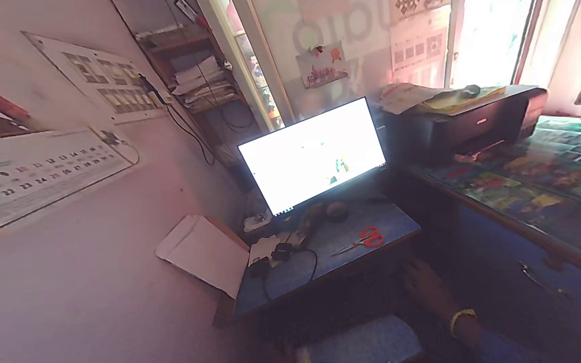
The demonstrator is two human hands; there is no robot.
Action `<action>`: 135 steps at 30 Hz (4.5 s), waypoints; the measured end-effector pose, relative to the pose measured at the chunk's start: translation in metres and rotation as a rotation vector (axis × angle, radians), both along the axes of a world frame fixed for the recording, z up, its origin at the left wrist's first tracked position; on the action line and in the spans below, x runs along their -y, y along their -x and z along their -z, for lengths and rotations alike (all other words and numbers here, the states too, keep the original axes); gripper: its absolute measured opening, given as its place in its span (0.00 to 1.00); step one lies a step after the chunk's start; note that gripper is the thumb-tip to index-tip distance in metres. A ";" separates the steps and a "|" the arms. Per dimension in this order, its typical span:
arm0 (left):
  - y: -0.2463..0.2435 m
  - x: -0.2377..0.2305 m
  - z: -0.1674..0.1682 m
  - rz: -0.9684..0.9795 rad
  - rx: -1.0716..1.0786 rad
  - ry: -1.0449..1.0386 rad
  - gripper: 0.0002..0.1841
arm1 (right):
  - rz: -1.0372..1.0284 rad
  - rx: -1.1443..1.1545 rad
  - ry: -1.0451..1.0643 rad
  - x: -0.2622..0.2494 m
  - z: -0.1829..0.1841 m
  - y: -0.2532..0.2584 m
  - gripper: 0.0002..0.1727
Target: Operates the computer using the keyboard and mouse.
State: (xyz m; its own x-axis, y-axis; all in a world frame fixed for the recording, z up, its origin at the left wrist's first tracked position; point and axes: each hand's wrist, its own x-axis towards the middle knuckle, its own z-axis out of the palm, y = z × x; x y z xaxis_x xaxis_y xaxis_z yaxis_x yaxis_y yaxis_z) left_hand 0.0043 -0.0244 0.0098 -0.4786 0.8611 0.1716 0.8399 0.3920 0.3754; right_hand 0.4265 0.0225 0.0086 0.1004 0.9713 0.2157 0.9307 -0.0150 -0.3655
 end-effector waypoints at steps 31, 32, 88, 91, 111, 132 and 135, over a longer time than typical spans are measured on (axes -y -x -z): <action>0.011 0.003 0.001 0.118 0.022 0.032 0.31 | -0.003 -0.024 0.048 0.005 -0.013 0.003 0.28; 0.011 0.002 0.000 0.118 0.018 0.036 0.31 | -0.003 -0.027 0.039 0.005 -0.012 0.003 0.28; 0.007 0.003 -0.001 0.095 -0.081 0.014 0.31 | 0.006 0.045 -0.059 -0.005 0.006 -0.001 0.28; 0.016 -0.004 0.021 0.110 -0.136 -0.032 0.29 | 0.011 0.039 -0.038 -0.006 0.006 -0.002 0.28; 0.018 -0.004 0.021 0.106 -0.127 -0.027 0.28 | 0.009 0.024 -0.006 -0.006 0.002 -0.001 0.27; 0.009 -0.003 -0.004 0.230 -0.103 0.014 0.34 | 0.002 -0.012 -0.063 -0.012 -0.001 0.002 0.29; -0.005 0.001 -0.011 0.389 -0.167 0.033 0.28 | -0.005 -0.033 -0.048 -0.016 0.002 0.001 0.29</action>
State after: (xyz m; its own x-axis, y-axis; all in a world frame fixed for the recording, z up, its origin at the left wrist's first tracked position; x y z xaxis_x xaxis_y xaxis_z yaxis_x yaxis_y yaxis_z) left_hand 0.0090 -0.0255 0.0209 -0.0849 0.9783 0.1888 0.9759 0.0434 0.2138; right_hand 0.4254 0.0381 0.0067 0.1038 0.9604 0.2586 0.9181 0.0075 -0.3963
